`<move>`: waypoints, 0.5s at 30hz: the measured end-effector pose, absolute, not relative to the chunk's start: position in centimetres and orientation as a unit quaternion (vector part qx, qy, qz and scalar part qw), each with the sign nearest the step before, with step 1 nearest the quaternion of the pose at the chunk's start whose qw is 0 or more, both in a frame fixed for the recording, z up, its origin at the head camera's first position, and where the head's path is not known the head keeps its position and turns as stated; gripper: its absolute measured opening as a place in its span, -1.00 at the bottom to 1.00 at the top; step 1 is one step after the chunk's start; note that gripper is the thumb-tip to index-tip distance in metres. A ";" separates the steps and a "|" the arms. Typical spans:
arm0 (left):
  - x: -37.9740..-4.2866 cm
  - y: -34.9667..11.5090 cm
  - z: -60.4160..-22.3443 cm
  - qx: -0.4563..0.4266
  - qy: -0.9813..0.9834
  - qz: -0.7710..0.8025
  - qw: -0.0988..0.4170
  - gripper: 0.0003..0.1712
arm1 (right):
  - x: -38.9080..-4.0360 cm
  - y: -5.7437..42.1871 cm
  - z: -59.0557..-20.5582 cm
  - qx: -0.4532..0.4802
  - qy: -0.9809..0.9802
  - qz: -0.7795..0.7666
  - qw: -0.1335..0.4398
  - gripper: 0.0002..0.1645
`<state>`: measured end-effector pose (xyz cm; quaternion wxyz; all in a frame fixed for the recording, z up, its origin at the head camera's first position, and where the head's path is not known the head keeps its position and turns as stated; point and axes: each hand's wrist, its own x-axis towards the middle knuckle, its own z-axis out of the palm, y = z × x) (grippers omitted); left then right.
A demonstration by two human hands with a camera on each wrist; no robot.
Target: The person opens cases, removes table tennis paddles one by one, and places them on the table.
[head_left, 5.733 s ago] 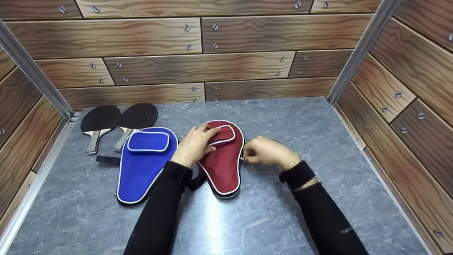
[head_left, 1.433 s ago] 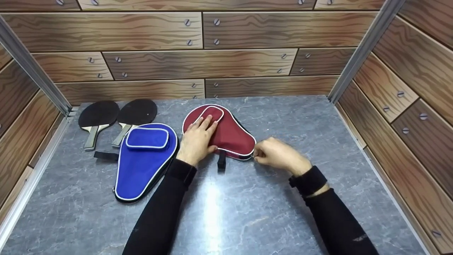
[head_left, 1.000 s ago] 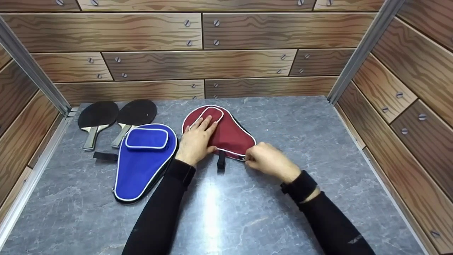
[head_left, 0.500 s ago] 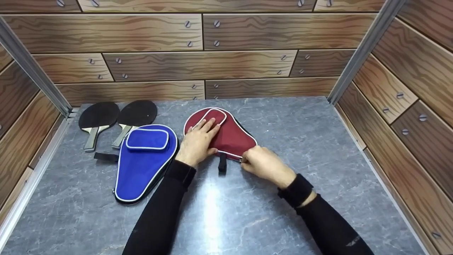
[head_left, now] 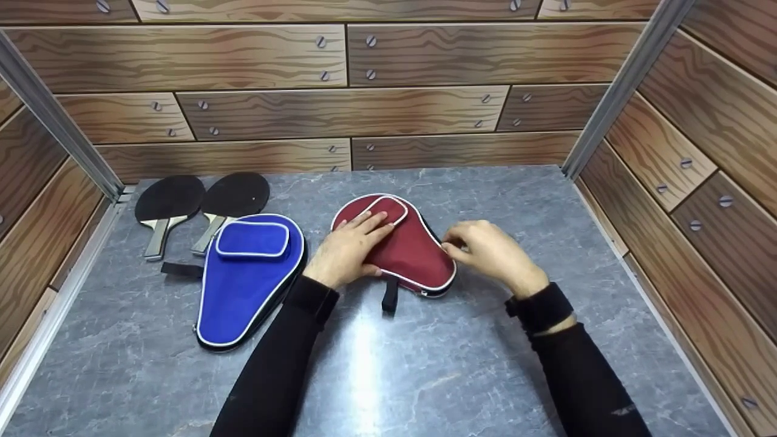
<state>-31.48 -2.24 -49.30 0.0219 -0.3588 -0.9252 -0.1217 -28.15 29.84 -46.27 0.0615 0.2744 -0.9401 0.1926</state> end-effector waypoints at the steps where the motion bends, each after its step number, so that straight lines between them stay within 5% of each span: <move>1: -31.4 -2.2 -49.3 -0.365 -0.923 -0.121 0.021 0.17 | -28.4 30.2 -46.5 0.272 -0.941 0.194 0.059 -0.82; 15: -30.9 -1.6 -49.3 -0.447 -0.887 -0.114 0.025 0.18 | -30.5 32.3 -49.2 0.277 -0.943 0.182 0.013 -0.52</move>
